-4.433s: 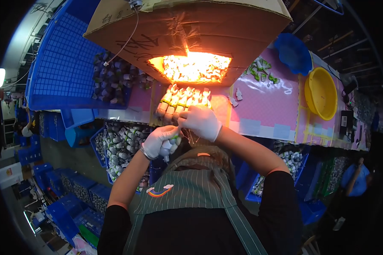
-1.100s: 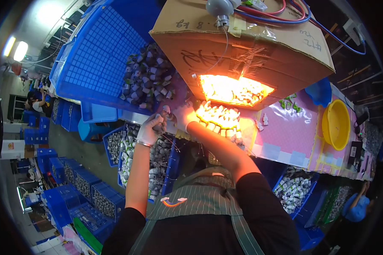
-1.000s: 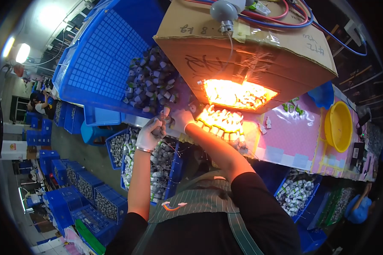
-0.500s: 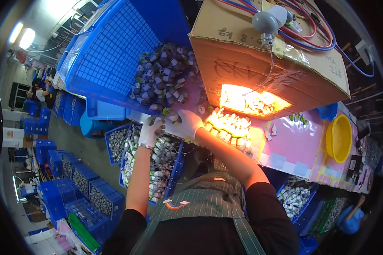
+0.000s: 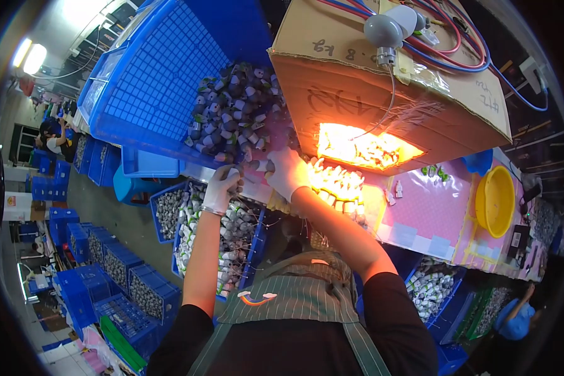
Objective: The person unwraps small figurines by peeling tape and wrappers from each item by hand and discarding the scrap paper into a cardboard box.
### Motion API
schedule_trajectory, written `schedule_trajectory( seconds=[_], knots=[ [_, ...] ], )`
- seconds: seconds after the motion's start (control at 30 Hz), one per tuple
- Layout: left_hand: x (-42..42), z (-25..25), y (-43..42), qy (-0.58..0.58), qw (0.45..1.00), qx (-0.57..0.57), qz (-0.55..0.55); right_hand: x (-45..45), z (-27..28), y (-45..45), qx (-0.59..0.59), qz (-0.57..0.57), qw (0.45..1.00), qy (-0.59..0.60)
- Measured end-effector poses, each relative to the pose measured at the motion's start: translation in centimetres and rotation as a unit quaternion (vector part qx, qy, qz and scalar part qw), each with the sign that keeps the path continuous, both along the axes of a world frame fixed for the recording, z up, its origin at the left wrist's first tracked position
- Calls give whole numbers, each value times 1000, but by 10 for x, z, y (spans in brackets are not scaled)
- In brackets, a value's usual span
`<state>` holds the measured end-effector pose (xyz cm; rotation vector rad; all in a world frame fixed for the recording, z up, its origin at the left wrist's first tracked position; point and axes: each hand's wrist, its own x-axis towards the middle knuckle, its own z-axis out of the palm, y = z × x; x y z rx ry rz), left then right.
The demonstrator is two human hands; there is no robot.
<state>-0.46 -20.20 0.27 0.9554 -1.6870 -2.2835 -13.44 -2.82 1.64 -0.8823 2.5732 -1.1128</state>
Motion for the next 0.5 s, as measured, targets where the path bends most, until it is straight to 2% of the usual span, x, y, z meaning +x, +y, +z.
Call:
schedule_trajectory(
  seconds=[0.07,0.13,0.23,0.33,0.37,0.43,0.47,0.5],
  knots=[
    [-2,1,2,-1,1000,1,1,-1,-8,3,-28,4,1000,4],
    [-3,4,7,-16,1000,13,17,-2,-15,5,21,87,995,50],
    [-5,15,13,-3,999,45,7,1,-28,0,85,98,985,116],
    [-5,14,12,5,996,88,25,-14,-32,-10,116,46,990,70],
    [-5,17,15,6,996,85,24,-14,-30,-10,114,44,990,71],
    [-5,25,25,33,991,126,43,-13,-27,-8,27,-11,979,200],
    [-3,27,31,32,991,126,43,-11,-31,-5,28,-11,979,200],
    [-1,29,37,41,990,134,28,-6,-37,1,13,12,991,131]
  ],
)
